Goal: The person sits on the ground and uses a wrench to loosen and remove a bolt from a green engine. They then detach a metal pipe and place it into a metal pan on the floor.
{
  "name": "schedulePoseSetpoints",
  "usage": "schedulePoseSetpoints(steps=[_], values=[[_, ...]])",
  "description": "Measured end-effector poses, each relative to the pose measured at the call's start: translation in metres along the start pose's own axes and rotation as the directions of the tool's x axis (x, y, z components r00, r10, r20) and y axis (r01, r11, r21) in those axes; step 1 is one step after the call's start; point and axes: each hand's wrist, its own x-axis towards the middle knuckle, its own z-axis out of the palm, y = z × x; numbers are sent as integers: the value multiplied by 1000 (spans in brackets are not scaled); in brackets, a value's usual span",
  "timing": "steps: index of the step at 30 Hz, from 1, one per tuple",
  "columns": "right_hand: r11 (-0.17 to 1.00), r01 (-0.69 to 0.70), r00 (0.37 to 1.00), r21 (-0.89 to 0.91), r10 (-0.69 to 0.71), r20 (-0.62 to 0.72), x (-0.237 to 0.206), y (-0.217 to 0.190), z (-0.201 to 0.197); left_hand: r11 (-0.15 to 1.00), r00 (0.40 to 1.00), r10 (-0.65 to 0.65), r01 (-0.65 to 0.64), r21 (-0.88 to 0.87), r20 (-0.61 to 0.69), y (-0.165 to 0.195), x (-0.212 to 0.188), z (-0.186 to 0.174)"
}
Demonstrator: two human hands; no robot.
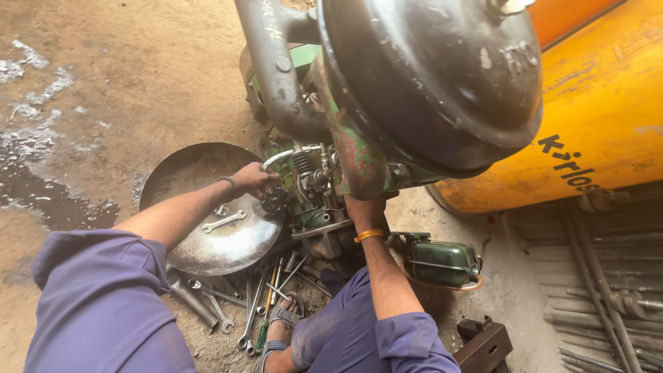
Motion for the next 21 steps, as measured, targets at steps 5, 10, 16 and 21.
schedulePoseSetpoints(steps=[5,10,16,21], values=[[998,51,998,-21,-50,49,2,3,0,998,998,58,-59,-33,-37,-9,11,1],[999,24,995,-44,-19,94,3,5,-1,981,986,98,-72,182,-136,0,20,-3],[997,30,997,-70,-25,69,5,5,-1,831,977,154,-48,554,-146,17,16,-21],[998,21,998,-51,-18,58,4,11,3,710,970,157,21,704,-187,31,3,-24]])
